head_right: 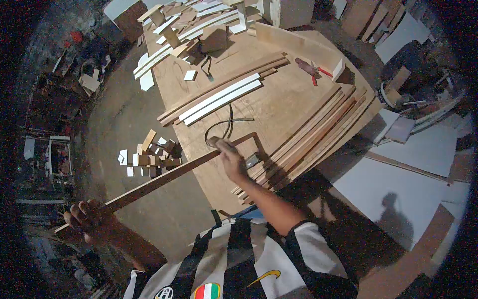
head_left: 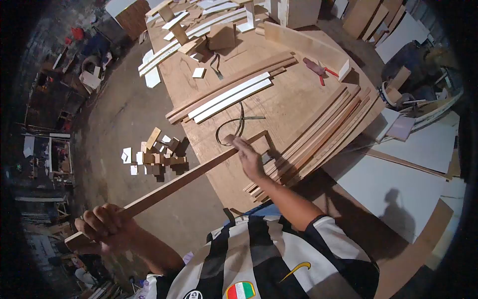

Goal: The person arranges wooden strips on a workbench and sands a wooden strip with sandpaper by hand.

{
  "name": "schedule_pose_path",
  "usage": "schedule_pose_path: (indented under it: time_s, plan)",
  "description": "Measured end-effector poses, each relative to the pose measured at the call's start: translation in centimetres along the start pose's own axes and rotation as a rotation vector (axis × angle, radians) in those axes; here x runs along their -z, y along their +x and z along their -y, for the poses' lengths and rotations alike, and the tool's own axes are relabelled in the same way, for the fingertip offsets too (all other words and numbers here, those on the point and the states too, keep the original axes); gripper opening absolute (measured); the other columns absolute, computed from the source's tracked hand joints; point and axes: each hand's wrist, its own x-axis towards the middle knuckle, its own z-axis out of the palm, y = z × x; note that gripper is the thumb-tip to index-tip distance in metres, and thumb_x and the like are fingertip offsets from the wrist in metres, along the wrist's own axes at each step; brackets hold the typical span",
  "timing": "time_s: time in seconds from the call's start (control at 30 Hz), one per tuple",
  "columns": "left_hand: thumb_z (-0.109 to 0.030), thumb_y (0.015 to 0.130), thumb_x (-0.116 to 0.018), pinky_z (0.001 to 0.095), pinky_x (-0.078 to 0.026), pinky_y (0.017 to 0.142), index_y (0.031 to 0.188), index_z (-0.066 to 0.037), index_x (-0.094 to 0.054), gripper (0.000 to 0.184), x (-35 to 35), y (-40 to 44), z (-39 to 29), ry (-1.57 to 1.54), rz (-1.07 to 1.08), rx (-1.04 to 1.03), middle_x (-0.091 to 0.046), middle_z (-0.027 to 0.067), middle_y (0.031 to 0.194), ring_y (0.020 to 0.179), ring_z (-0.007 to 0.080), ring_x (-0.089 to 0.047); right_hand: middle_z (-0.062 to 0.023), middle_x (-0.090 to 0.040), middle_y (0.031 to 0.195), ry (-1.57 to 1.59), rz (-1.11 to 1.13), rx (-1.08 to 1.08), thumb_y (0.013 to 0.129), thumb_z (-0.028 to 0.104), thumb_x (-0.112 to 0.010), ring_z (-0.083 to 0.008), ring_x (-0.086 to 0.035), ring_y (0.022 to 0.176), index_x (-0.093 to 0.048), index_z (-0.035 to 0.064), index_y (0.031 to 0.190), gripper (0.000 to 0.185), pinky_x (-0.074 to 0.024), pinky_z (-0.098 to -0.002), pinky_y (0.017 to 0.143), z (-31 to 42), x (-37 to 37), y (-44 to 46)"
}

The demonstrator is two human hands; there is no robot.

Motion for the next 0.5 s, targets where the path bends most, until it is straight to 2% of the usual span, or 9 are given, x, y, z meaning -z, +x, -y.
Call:
schedule_pose_path:
  time_s: [0.03,0.07,0.1,0.17,0.3,0.37,0.4,0.43,0.5]
  plan:
    - [-0.059,0.095,-0.050,0.0244,-0.034,0.041,0.072,-0.014,-0.043,0.051,-0.3,0.0,0.1,0.048,-0.048,-0.029,-0.036,-0.0020,0.056,0.044,0.0093,-0.035,-0.0179,-0.062,0.127,-0.001,-0.039,0.194,0.095,0.008,-0.050,-0.0304,-0.057,0.123,-0.062,0.0027,0.124,0.032,-0.0437,-0.0401,0.104,1.6,-0.2,-0.4]
    - [-0.057,0.095,-0.053,0.0242,-0.034,0.041,0.072,-0.014,-0.043,0.049,-0.6,-0.1,0.1,0.096,-0.095,-0.058,-0.036,-0.0026,0.055,0.044,0.0087,-0.036,-0.0177,-0.062,0.127,-0.001,-0.017,0.199,0.096,0.007,-0.047,-0.0308,-0.057,0.121,-0.063,0.0030,0.123,0.032,-0.0434,-0.0406,0.103,-1.2,-0.1,-0.3]
    - [-0.057,0.095,-0.053,0.0242,-0.034,0.041,0.072,-0.014,-0.043,0.049,-0.9,0.0,0.1,0.098,-0.092,-0.051,-0.036,-0.0026,0.055,0.044,0.0087,-0.036,-0.0175,-0.062,0.128,0.212,0.018,0.060,0.096,0.007,-0.047,-0.0295,-0.057,0.120,-0.063,0.0030,0.123,0.031,-0.0436,-0.0402,0.103,1.1,1.5,1.3]
    - [-0.054,0.094,-0.057,0.0239,-0.033,0.040,0.071,-0.014,-0.043,0.048,-1.4,0.1,-0.1,0.049,-0.051,-0.007,-0.036,-0.0036,0.054,0.043,0.0075,-0.035,-0.0169,-0.061,0.130,-0.011,-0.011,-0.100,0.096,0.006,-0.047,-0.0288,-0.056,0.123,-0.064,0.0036,0.123,0.031,-0.0426,-0.0407,0.104,-3.0,3.9,3.0]
    - [-0.052,0.093,-0.060,0.0227,-0.032,0.040,0.070,-0.015,-0.042,0.047,-0.7,0.1,0.0,0.003,0.011,-0.002,-0.035,-0.0038,0.053,0.041,0.0067,-0.034,-0.0164,-0.062,0.128,0.157,-0.020,-0.096,0.095,0.003,-0.048,-0.0300,-0.056,0.123,-0.063,0.0042,0.123,0.032,-0.0427,-0.0400,0.103,-5.1,1.6,1.6]
    - [-0.051,0.093,-0.061,0.0220,-0.031,0.039,0.070,-0.015,-0.043,0.047,-0.6,0.2,0.1,0.008,-0.027,-0.027,-0.037,-0.0036,0.052,0.039,0.0062,-0.034,-0.0170,-0.064,0.124,-0.037,-0.031,0.089,0.092,-0.002,-0.051,-0.0316,-0.057,0.121,-0.062,0.0014,0.121,0.032,-0.0431,-0.0387,0.103,-0.5,1.2,0.0]
    - [-0.051,0.093,-0.061,0.0220,-0.031,0.039,0.070,-0.015,-0.043,0.047,-0.6,0.2,0.1,0.008,-0.027,-0.021,-0.037,-0.0036,0.052,0.039,0.0062,-0.034,-0.0176,-0.064,0.122,-0.029,-0.028,0.145,0.089,-0.004,-0.053,-0.0325,-0.058,0.118,-0.062,0.0005,0.121,0.033,-0.0439,-0.0381,0.101,-2.0,1.5,0.2]
    - [-0.051,0.092,-0.062,0.0218,-0.030,0.038,0.070,-0.015,-0.043,0.047,-0.6,0.2,0.1,0.029,-0.060,-0.027,-0.037,-0.0036,0.052,0.039,0.0061,-0.033,-0.0138,-0.067,0.120,0.041,0.005,0.017,0.095,-0.001,-0.045,-0.0263,-0.059,0.120,-0.064,0.0030,0.121,0.033,-0.0440,-0.0354,0.103,-5.6,1.4,0.9]
    - [-0.052,0.092,-0.062,0.0217,-0.029,0.038,0.070,-0.015,-0.043,0.047,-0.6,0.1,0.0,0.050,-0.092,-0.037,-0.038,-0.0036,0.052,0.038,0.0060,-0.033,-0.0147,-0.067,0.117,0.014,-0.088,-0.100,0.093,-0.001,-0.047,-0.0274,-0.060,0.118,-0.065,0.0034,0.121,0.033,-0.0452,-0.0358,0.101,-7.2,3.3,2.8]
